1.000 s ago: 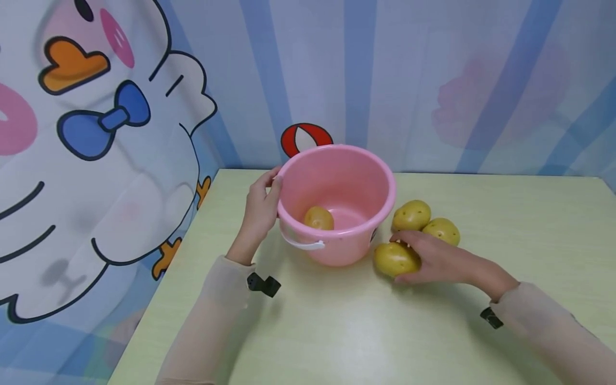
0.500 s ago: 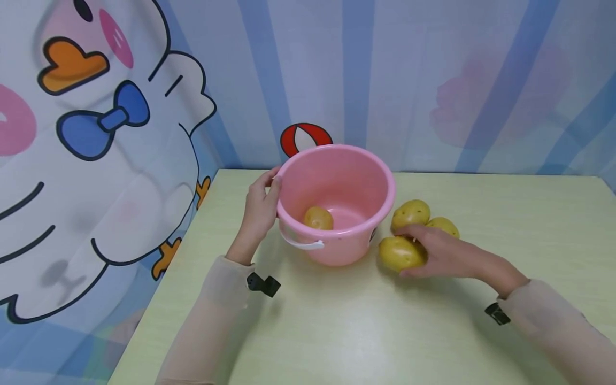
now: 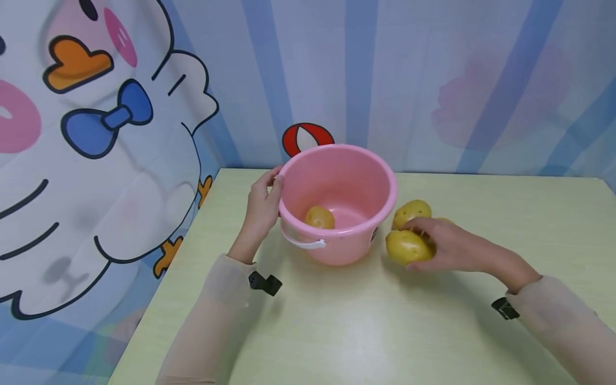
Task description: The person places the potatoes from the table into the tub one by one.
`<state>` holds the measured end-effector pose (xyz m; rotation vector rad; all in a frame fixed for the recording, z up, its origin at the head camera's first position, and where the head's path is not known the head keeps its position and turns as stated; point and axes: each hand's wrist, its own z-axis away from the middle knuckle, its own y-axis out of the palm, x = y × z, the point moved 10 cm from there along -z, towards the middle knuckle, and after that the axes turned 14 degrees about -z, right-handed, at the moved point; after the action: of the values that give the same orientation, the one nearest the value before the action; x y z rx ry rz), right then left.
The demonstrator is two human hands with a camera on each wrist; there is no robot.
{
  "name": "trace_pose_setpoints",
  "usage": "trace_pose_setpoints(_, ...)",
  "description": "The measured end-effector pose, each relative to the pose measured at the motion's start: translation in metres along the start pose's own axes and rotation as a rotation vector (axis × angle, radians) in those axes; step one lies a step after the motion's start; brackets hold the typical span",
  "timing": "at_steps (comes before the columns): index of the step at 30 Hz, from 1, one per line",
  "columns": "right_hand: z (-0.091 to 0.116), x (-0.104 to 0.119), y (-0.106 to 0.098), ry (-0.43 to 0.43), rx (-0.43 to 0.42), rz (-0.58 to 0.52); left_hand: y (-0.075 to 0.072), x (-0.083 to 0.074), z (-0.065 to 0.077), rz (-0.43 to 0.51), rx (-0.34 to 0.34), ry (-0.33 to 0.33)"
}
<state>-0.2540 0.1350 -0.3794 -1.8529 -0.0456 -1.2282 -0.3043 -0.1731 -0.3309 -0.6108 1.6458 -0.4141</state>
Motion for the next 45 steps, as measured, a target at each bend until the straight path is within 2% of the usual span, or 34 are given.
trace_pose_setpoints(9, 0.002, 0.003, -0.015, 0.059, -0.021, 0.0, 0.0, -0.002, 0.0, 0.004, -0.003, 0.0)
trace_pose_setpoints(19, 0.003, 0.009, -0.027, 0.058, -0.03, -0.005, 0.0, -0.001, 0.001, 0.004, -0.002, -0.008)
trace_pose_setpoints(23, 0.002, 0.013, -0.032, 0.043, -0.036, 0.027, 0.0, -0.001, 0.001, 0.009, 0.0, 0.004)
trace_pose_setpoints(28, -0.001, 0.017, -0.039, 0.065, -0.039, 0.067, 0.0, -0.003, 0.0, 0.013, -0.006, 0.032)
trace_pose_setpoints(45, -0.008, 0.033, -0.062, 0.093, -0.039, 0.113, 0.0, -0.002, 0.001, 0.014, -0.002, 0.031)
